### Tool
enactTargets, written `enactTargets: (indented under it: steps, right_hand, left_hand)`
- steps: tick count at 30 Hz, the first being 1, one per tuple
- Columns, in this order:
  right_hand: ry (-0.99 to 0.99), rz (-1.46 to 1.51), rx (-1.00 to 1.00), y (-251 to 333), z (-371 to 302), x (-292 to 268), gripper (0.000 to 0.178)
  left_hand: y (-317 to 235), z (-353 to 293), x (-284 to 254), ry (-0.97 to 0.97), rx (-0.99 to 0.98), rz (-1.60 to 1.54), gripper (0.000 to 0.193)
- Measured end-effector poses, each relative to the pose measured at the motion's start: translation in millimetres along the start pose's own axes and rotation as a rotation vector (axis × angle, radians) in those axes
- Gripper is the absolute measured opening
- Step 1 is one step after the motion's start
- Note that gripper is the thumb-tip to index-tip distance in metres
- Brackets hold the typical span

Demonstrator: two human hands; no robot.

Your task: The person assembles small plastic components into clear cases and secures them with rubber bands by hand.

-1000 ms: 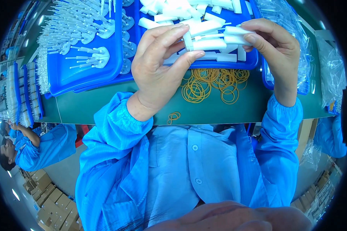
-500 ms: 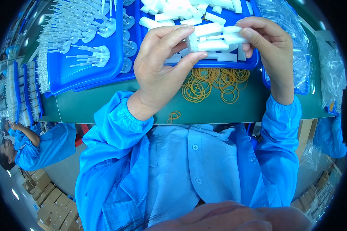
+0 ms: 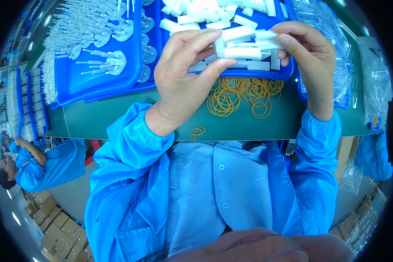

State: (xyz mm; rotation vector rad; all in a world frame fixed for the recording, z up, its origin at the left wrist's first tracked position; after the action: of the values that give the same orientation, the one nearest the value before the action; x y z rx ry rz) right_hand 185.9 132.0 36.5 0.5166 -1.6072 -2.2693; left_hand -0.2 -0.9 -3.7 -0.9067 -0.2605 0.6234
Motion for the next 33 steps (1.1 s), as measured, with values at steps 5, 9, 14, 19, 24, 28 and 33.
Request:
enactTargets:
  steps: [5,9,14,19,24,28,33]
  right_hand:
    - [0.019,-0.098,-0.079,1.1,0.4,-2.3,0.015]
    - [0.040,-0.163,-0.119,5.9,1.3,-4.4,0.015]
    - [0.048,-0.152,-0.053,4.6,2.1,-7.0,0.015]
    - [0.047,-0.060,0.070,-0.1,2.8,-4.4,0.016]
    - [0.094,0.147,0.192,-2.4,1.3,1.1,0.019]
    - [0.168,0.156,0.141,-8.2,-0.6,11.1,0.021]
    - [0.121,0.302,0.187,-2.8,-2.3,15.5,0.021]
  left_hand:
    - [-1.4,0.5,1.6,-0.027,-0.081,-0.042,0.046]
    - [-0.2,1.4,-1.4,-0.001,-0.016,0.061,0.046]
    - [-0.2,3.7,-2.9,0.019,0.129,0.224,0.049]
    - [-0.3,2.9,-2.6,0.007,0.162,0.250,0.048]
    - [-3.5,3.8,-3.8,0.042,0.212,0.329,0.049]
    - [-1.2,0.0,0.5,0.031,0.064,0.172,0.046]
    - [-1.1,2.0,2.7,0.008,-0.129,-0.038,0.042]
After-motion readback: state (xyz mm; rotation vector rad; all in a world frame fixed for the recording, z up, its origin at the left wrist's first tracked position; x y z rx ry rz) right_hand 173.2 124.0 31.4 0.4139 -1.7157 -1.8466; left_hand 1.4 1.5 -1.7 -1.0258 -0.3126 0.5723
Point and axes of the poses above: each hand's wrist, its own z-axis towards the middle knuckle, its own x-axis out of the palm, y = z × x, the point moved 1 cm from there along z, towards the middle knuckle, and after that the axes turned 13 degrees about -y, right-handed, at the moved point
